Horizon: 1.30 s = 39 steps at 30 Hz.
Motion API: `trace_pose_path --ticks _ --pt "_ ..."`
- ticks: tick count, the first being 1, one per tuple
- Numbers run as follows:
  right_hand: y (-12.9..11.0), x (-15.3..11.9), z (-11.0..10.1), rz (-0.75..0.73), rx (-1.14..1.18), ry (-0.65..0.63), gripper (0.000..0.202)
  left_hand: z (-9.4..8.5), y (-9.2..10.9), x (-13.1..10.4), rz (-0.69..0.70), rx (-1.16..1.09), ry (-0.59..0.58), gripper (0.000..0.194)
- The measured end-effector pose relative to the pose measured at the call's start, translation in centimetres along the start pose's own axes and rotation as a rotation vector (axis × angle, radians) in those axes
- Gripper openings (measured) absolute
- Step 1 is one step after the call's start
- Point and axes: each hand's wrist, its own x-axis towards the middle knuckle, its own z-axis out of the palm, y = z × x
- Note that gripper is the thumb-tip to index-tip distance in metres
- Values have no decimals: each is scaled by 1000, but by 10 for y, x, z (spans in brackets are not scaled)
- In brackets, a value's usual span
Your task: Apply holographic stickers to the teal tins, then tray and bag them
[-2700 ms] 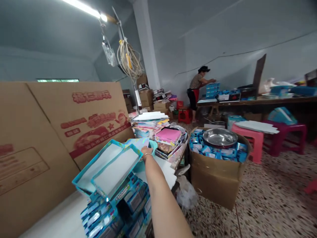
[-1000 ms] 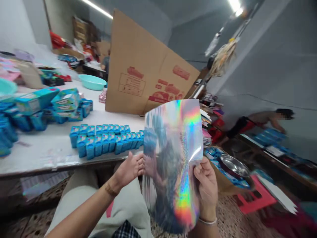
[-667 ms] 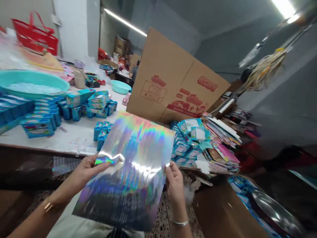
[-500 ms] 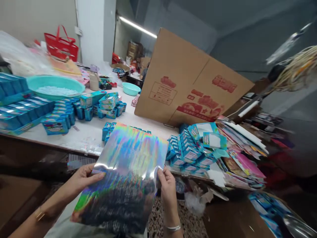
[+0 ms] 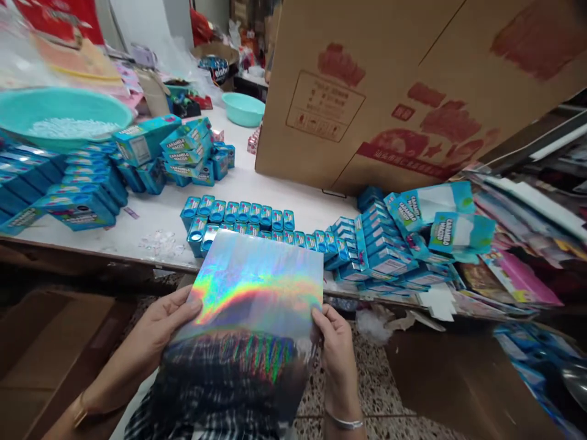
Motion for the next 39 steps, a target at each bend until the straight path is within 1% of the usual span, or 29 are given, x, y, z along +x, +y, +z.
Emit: trace_pose_path --ticks 4,7,11,13,16,18,21,24,27,31,35,39 --pt "-3 -4 1 78 28 -6 35 -1 2 -6 -45 -27 64 68" --pt "-6 -1 6 95 38 -5 34 1 7 -13 -64 -41 130 83" --pt "-10 6 16 99 53 -42 33 13 17 -29 8 -21 287 88" --pt "-11 9 20 97 58 -58 31 18 22 -37 25 6 324 88" --pt "-11 11 26 83 80 -82 31 21 26 -46 29 45 314 88" --pt "-10 11 29 91 103 -89 31 20 26 -50 56 24 315 90" --pt "-11 9 34 114 145 -95 29 13 23 -52 109 -23 299 92" --pt "-14 4 39 128 160 -95 30 3 18 -53 140 -32 219 89" --pt "-16 1 42 143 137 -97 29 -5 13 -54 177 -29 178 86" --pt "-15 0 45 149 131 -106 28 -9 10 -57 215 -24 164 82" --pt "-14 0 48 143 137 -112 29 -12 8 -60 210 -39 154 84" --pt "-13 -1 48 147 130 -125 29 -15 5 -62 230 -43 129 80"
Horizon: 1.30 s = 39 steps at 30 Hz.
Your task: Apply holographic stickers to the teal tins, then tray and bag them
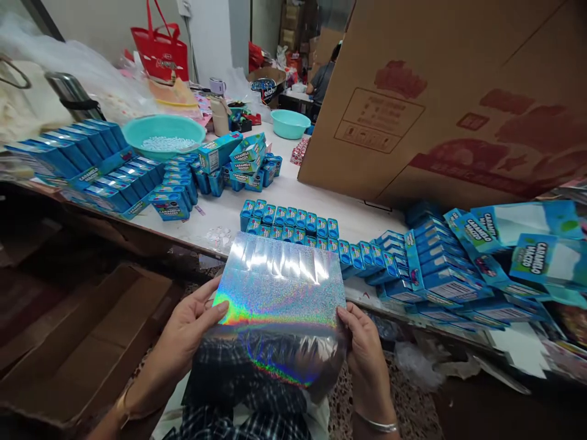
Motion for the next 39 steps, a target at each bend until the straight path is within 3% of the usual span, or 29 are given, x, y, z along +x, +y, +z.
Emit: trace_pose_path --ticks 12,13,16,18,22,24,28,30,33,35,39 --pt "4 1 -3 -35 16 -33 25 8 5 -3 18 27 -12 73" --pt "3 1 -2 -69 29 -33 29 8 5 -4 17 40 -8 73" --pt "-4 4 -1 -235 35 11 66 5 6 -2 18 101 -8 66" --pt "-9 7 -1 -333 -29 51 74 3 7 1 30 164 -28 63" --pt "-16 12 -2 -374 -212 53 43 9 10 10 242 229 90 79" --pt "-20 12 -3 -312 -223 -15 47 15 14 11 335 258 158 81" --pt "-26 6 -4 -183 -188 -237 66 20 23 12 308 430 166 53" --pt "-25 4 -4 -164 -196 -266 63 17 26 13 282 482 191 44" --pt "-19 4 -4 -189 -272 -193 52 13 24 17 303 526 271 34" --pt "-15 5 -5 -272 -345 -106 39 11 21 20 338 513 281 38" --pt "-18 4 -7 -522 -492 -6 16 4 21 24 335 526 145 54"
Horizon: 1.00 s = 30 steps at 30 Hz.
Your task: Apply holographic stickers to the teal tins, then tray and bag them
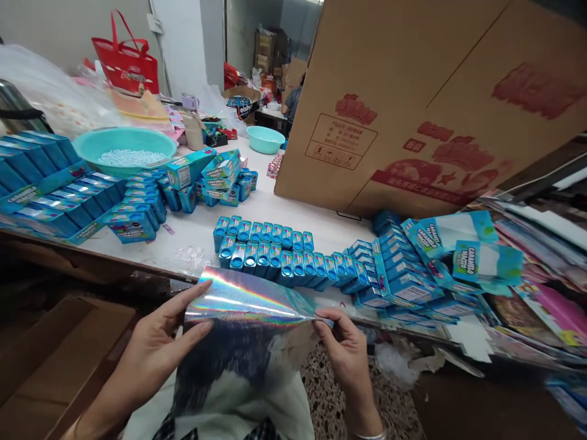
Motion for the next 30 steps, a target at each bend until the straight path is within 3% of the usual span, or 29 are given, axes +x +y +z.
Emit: trace_pose_path --ticks 5,8,10,12,14,16,17,19,21,23,27,30 --pt "-15 4 -11 -252 -172 23 9 -7 4 5 216 180 -74 17" --pt "-19 9 -21 -192 -137 -139 16 -4 9 7 314 224 -13 8" --pt "-21 13 -26 -86 -172 -296 22 0 10 8 276 182 38 11" --pt "-25 16 -25 -60 -301 -358 24 4 10 10 183 100 46 17" --pt "-32 15 -15 -166 -444 -321 14 10 7 12 57 16 -14 22" --pt "-41 12 6 -329 -519 -317 31 18 2 14 -54 -48 -86 25" --pt "-45 11 18 -393 -530 -352 43 24 0 15 -80 -69 -101 25" --pt "-49 13 43 -417 -508 -458 39 34 -3 19 -71 -87 -92 24" --pt "-47 25 60 -321 -466 -535 17 43 -5 26 -54 -104 -94 25" --pt "-38 45 67 -194 -403 -590 6 47 -4 35 -98 -145 -169 28" --pt "-16 84 62 94 -167 -716 15 46 -2 55 -329 -312 -443 37" --pt "-4 97 56 283 -8 -765 26 45 -4 63 -545 -519 -588 40"
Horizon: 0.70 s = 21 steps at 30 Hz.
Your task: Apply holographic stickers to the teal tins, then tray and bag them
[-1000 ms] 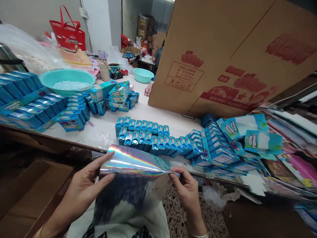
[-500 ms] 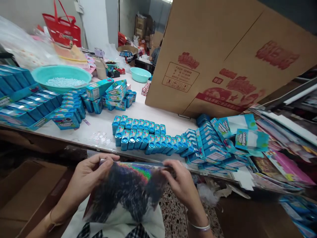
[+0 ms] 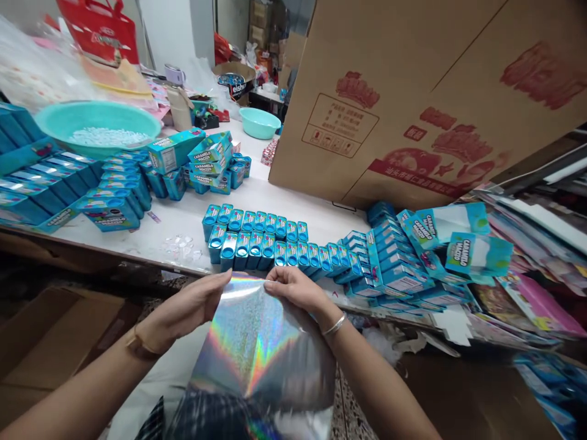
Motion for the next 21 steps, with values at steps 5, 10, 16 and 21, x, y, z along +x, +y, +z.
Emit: trace_pose_path --ticks 5,10,16,21 --pt "5 -4 -4 94 123 -30 35 -2 -7 6 -151 -208 -84 39" --pt "-4 -12 -9 58 124 -58 34 -6 -14 5 -111 -129 37 22" --pt "-10 -12 -12 12 -1 -31 26 -4 -11 9 -44 -64 50 19" --pt "-16 -18 -2 -193 -357 135 15 4 -16 21 125 177 91 23"
